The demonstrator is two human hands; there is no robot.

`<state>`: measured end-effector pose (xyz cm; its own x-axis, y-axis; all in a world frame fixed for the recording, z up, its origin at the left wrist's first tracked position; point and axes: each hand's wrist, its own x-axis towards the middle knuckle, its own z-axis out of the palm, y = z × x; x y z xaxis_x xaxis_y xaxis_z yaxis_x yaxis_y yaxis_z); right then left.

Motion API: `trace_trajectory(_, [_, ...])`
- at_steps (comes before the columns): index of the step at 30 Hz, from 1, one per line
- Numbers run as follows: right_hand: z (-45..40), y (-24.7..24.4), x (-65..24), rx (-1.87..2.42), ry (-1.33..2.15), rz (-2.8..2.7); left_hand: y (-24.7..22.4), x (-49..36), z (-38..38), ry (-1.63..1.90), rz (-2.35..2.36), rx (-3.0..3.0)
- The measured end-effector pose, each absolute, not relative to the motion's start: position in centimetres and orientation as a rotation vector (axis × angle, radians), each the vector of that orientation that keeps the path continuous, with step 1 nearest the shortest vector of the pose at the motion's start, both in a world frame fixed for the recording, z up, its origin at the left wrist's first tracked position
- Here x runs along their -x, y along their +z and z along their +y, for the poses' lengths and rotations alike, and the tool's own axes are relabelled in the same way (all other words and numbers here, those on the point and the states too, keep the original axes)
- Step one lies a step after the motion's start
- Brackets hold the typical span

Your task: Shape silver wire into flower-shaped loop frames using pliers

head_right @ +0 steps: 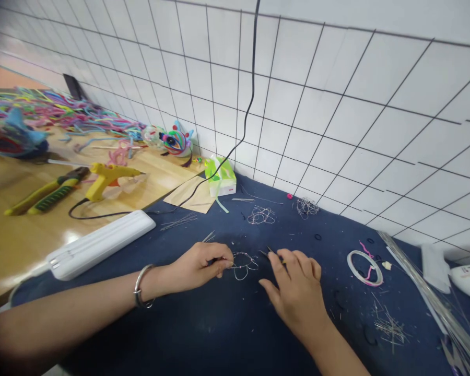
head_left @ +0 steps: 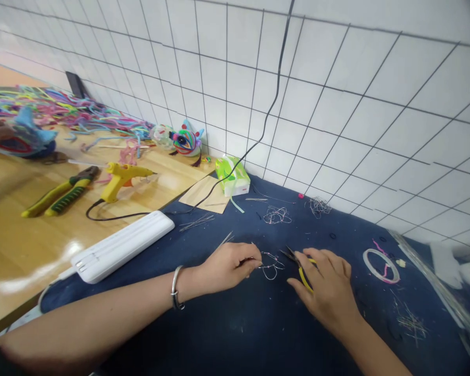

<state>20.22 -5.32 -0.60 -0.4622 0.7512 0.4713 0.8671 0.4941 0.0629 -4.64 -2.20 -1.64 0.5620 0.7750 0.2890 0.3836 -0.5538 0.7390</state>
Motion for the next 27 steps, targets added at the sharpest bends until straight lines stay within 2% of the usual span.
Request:
trace_trajectory(6, [-6.2, -1.2, -17.1, 1.000, -0.303, -2.508, -1.9, 4.2, -2.7, 0.775, 0.883, -2.137])
trace_trajectory(12, [-6.5, -2.1, -17.2, 0.912, -0.417, -2.464, -1.9, 3.9, -2.9, 0.725, 0.837, -1.953])
trace_trajectory(19, [-7.4, -1.2, -17.5, 0.699, -0.611, -2.519, -2.6, 3.9, -2.2, 0.759, 0.567, -1.745])
trace_trajectory(27, [-7.8, -0.8, -17.6, 0.623, -0.709, -2.564, -2.4, 4.0, -1.9, 0.741, 0.471, -1.782])
